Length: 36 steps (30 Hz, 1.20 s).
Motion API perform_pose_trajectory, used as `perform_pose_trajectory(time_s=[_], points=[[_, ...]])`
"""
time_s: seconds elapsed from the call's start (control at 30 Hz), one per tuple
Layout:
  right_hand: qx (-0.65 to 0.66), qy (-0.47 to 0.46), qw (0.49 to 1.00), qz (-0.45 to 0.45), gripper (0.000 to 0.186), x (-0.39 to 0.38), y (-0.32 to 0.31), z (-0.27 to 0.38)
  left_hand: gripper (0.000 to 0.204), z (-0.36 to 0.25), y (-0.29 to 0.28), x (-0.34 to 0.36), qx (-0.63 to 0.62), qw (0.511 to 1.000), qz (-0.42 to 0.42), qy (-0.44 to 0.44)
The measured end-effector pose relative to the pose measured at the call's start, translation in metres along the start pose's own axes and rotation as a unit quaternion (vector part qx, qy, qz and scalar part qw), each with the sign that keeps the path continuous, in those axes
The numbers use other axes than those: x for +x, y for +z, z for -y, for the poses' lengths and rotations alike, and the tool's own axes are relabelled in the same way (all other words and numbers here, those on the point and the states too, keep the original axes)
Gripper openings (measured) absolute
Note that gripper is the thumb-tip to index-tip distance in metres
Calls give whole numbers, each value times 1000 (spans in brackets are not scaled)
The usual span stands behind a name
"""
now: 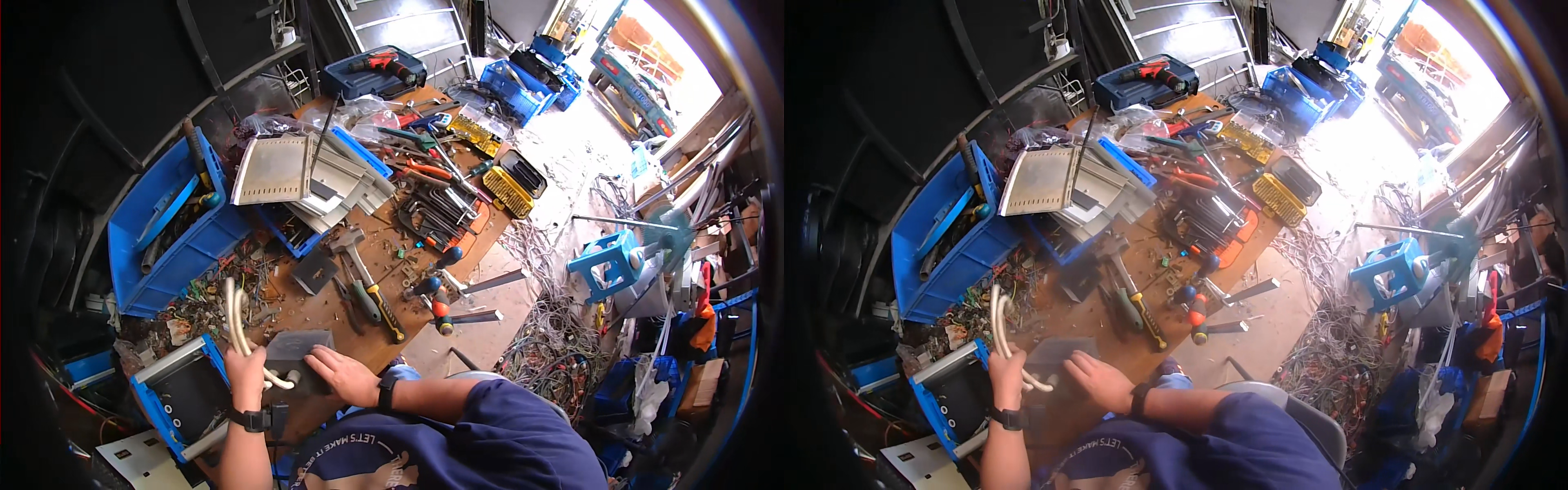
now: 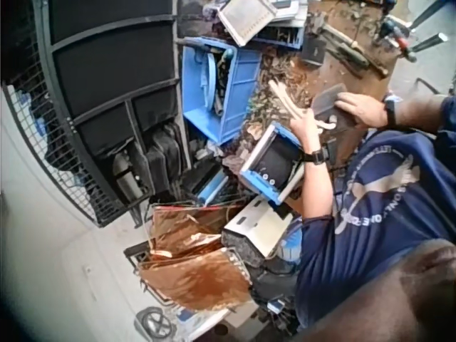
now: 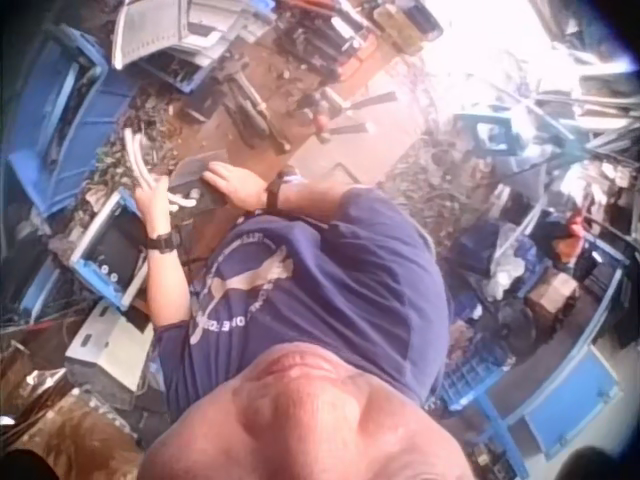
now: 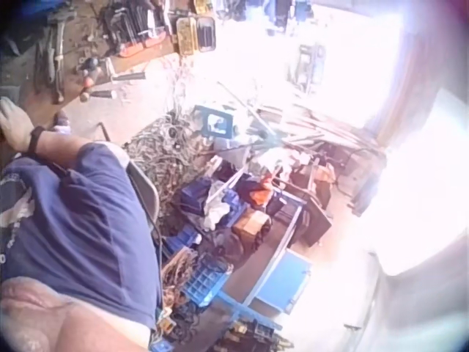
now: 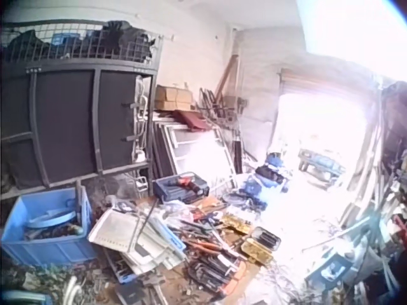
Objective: The person disassembles a black electronic component using a screwdriver, removes a metal plate, and manipulates internal wires and connectors. They then handle a blue circular plastic part, placing it into a blue crate before returning to the workbench to continue working on the electronic device.
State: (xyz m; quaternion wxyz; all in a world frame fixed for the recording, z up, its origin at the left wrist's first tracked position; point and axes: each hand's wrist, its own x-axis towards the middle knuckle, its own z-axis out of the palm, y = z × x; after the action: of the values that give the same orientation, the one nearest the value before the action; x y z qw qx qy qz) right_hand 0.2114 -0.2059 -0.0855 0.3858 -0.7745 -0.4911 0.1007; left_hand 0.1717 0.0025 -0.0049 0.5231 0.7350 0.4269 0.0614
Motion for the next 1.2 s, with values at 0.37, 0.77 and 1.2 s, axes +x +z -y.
perform_pose_trajectory(time_s=[0.37,0.77,1.2], points=[[-33,-86,996,-21,52,-19,9,-4,27,72,-27,-1,-271,910,183,-255],[-3,-61,998,18,59,-18,-10,0,47,98,-39,7,-218,862,299,-346],[651,449,585,180,95,-32,53,-50,36,124,-34,-7,-338,826,280,-354]])
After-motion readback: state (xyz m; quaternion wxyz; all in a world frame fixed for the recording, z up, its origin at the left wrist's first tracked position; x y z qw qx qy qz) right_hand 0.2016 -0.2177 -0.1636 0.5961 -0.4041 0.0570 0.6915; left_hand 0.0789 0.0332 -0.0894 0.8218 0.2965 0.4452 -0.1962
